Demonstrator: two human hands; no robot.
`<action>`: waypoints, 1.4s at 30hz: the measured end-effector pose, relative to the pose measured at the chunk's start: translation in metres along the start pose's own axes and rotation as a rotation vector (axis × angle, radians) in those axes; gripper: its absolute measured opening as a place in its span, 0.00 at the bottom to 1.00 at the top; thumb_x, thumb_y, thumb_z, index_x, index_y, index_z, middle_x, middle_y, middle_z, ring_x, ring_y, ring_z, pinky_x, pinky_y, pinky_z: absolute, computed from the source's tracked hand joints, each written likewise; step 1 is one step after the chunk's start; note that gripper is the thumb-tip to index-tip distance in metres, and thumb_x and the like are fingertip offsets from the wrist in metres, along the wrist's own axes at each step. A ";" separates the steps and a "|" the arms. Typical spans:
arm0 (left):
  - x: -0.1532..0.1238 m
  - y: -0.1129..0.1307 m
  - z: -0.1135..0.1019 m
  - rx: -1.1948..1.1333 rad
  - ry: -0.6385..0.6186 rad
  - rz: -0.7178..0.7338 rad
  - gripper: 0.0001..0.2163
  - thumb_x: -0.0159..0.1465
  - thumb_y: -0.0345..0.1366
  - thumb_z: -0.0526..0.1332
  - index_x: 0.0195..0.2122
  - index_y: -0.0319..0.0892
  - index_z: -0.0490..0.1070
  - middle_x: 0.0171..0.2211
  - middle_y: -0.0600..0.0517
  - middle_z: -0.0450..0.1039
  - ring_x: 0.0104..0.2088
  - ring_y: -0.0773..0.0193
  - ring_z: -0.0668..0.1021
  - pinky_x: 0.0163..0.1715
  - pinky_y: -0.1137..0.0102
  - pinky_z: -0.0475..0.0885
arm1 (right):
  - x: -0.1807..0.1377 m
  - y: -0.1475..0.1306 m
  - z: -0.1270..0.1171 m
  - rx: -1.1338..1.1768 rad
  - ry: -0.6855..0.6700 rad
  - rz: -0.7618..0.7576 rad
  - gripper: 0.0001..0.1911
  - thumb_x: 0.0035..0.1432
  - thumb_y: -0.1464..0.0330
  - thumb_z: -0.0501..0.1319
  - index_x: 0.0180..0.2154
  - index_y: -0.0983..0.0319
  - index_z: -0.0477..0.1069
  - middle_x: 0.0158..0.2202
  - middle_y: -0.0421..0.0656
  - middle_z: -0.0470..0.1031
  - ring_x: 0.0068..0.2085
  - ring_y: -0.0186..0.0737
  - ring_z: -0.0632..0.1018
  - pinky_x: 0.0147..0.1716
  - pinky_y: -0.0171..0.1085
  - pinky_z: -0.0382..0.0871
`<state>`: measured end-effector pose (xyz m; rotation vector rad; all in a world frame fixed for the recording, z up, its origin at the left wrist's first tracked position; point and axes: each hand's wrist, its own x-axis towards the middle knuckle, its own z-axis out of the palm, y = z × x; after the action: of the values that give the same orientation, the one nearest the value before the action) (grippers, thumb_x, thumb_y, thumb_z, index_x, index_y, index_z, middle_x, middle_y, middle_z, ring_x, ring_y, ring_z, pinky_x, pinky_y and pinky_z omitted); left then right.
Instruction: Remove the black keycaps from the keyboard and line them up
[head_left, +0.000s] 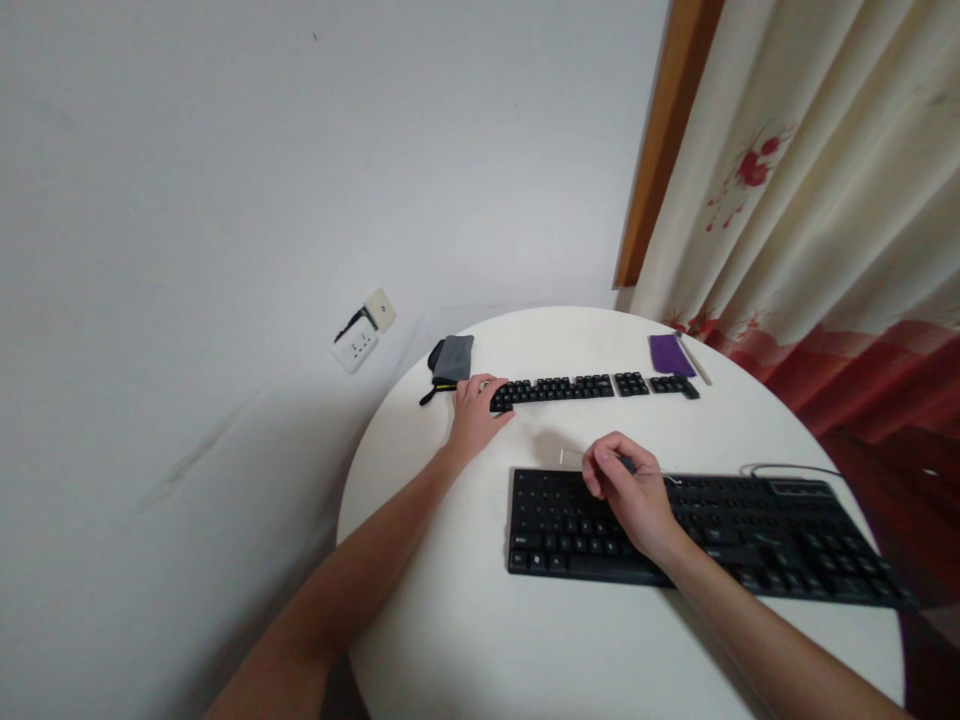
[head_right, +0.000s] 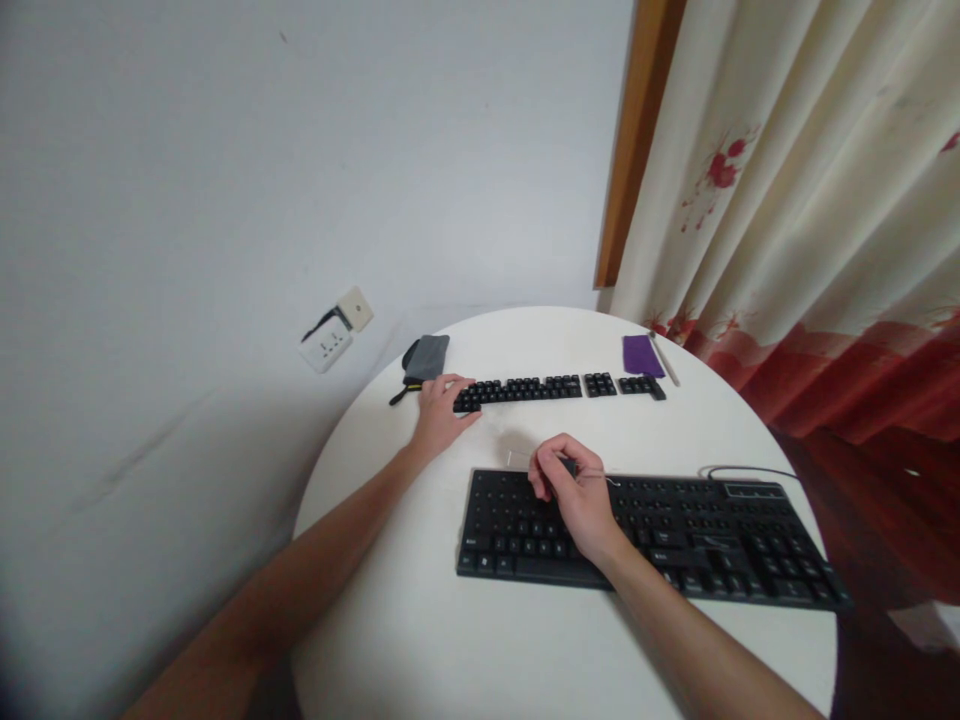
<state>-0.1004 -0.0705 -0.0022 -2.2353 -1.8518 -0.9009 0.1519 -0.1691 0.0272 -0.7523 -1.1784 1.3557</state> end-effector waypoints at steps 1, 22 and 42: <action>0.000 0.000 0.000 0.002 -0.002 -0.004 0.26 0.53 0.36 0.71 0.53 0.50 0.70 0.52 0.48 0.67 0.50 0.49 0.67 0.53 0.57 0.63 | 0.000 0.000 0.000 -0.003 0.000 0.000 0.12 0.64 0.62 0.60 0.29 0.61 0.69 0.24 0.38 0.70 0.22 0.31 0.65 0.23 0.34 0.58; -0.001 0.001 0.003 0.007 0.015 -0.021 0.27 0.53 0.38 0.70 0.55 0.48 0.69 0.52 0.47 0.66 0.50 0.49 0.67 0.52 0.56 0.63 | -0.001 0.001 0.001 0.002 -0.004 0.023 0.13 0.63 0.61 0.61 0.29 0.61 0.69 0.23 0.38 0.70 0.22 0.31 0.65 0.23 0.33 0.58; -0.015 0.035 -0.013 -0.448 -0.319 0.402 0.11 0.67 0.36 0.55 0.41 0.42 0.77 0.32 0.48 0.77 0.35 0.62 0.76 0.41 0.66 0.70 | -0.010 -0.009 0.006 -0.777 -0.229 0.050 0.20 0.62 0.62 0.56 0.19 0.61 0.61 0.16 0.36 0.60 0.20 0.32 0.60 0.22 0.34 0.54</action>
<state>-0.0745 -0.0976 0.0110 -3.0287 -1.2943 -1.0016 0.1514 -0.1808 0.0358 -1.1898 -1.9187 1.0203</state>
